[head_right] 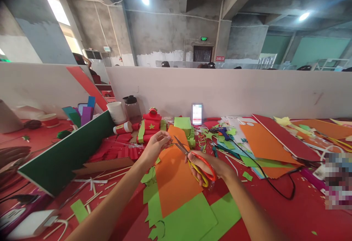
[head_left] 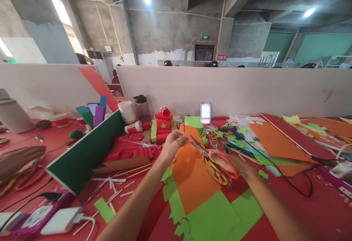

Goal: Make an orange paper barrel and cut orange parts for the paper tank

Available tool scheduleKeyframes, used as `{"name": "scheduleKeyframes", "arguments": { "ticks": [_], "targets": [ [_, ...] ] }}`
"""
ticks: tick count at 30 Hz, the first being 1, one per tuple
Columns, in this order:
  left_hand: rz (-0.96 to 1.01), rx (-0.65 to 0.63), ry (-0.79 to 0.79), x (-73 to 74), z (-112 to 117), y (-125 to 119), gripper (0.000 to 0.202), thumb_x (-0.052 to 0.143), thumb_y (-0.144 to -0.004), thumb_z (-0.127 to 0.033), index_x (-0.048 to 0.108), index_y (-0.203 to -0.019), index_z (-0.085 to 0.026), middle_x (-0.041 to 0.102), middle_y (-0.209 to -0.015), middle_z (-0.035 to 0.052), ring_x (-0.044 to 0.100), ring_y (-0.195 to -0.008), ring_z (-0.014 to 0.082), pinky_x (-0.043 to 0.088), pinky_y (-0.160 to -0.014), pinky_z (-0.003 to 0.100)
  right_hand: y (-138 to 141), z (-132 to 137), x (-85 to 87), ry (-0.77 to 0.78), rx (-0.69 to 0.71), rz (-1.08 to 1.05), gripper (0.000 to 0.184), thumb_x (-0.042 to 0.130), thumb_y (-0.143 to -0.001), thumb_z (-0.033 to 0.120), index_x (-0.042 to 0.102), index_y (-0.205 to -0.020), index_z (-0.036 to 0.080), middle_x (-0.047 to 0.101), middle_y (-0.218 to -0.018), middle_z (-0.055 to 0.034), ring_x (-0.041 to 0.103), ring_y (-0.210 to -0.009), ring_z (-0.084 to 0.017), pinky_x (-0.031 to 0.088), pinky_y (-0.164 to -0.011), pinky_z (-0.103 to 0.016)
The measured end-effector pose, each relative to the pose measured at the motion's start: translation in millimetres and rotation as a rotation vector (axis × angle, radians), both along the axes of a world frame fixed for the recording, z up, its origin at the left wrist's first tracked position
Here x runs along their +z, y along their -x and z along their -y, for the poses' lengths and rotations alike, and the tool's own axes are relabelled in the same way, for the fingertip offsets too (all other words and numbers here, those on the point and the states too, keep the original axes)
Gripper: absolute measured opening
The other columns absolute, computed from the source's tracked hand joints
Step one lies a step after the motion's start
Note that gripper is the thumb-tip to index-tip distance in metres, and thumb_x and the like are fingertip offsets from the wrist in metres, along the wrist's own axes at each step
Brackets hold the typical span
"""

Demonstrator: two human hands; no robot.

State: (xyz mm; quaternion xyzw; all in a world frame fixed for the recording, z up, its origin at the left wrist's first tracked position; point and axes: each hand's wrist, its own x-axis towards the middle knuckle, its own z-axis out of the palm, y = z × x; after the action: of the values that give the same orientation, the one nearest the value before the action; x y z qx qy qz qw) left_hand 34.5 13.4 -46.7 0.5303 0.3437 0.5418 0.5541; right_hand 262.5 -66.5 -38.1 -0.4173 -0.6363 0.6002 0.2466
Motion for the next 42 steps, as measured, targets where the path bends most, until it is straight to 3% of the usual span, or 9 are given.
{"name": "scheduleKeyframes", "arguments": {
  "ticks": [6,12,24,34,42],
  "targets": [
    [-0.02,0.046,-0.042,1.5,3,-2,0.029,0.073,-0.073,-0.037,0.055,-0.086,-0.018,0.059,-0.079,-0.0001,0.059,-0.067,0.0116,0.052,-0.07,0.028,-4,10,12.0,0.025,0.078,-0.002,0.047,0.048,-0.091,0.061,0.055,-0.117,0.023,0.056,-0.065,-0.0001,0.053,-0.048,-0.015,0.049,-0.042,-0.029],
    [-0.076,0.076,-0.094,0.7,2,-3,0.026,0.071,-0.073,-0.034,0.055,-0.085,-0.018,0.058,-0.075,-0.0018,0.055,-0.062,0.0101,0.048,-0.064,0.024,-11,14,20.7,0.01,0.045,-0.035,0.048,0.041,-0.093,0.064,0.056,-0.112,0.023,0.059,-0.072,-0.0018,0.054,-0.05,-0.013,0.052,-0.046,-0.029],
    [-0.025,0.038,-0.074,-1.6,1,-4,0.032,0.074,-0.071,-0.038,0.054,-0.088,-0.019,0.059,-0.08,-0.0009,0.061,-0.073,0.0137,0.054,-0.072,0.029,-4,0,-3.5,0.051,-0.056,-0.035,0.05,0.045,-0.088,0.069,0.056,-0.105,0.023,0.058,-0.064,0.0012,0.056,-0.046,-0.013,0.049,-0.039,-0.025],
    [-0.028,-0.008,-0.058,1.0,6,-5,0.034,0.076,-0.071,-0.04,0.054,-0.087,-0.019,0.065,-0.083,0.002,0.066,-0.08,0.0172,0.055,-0.08,0.036,29,-4,-4.8,-0.111,-0.083,-0.021,0.052,0.046,-0.088,0.068,0.051,-0.101,0.019,0.052,-0.061,0.0062,0.054,-0.043,-0.01,0.05,-0.04,-0.021],
    [-0.058,-0.012,-0.078,2.0,7,-5,0.032,0.075,-0.073,-0.041,0.056,-0.083,-0.018,0.064,-0.083,0.0015,0.064,-0.079,0.0164,0.056,-0.079,0.035,28,-9,-17.4,-0.222,-0.08,0.025,0.051,0.043,-0.088,0.07,0.049,-0.092,0.02,0.051,-0.065,0.0049,0.054,-0.043,-0.009,0.05,-0.04,-0.021]
  ]
}}
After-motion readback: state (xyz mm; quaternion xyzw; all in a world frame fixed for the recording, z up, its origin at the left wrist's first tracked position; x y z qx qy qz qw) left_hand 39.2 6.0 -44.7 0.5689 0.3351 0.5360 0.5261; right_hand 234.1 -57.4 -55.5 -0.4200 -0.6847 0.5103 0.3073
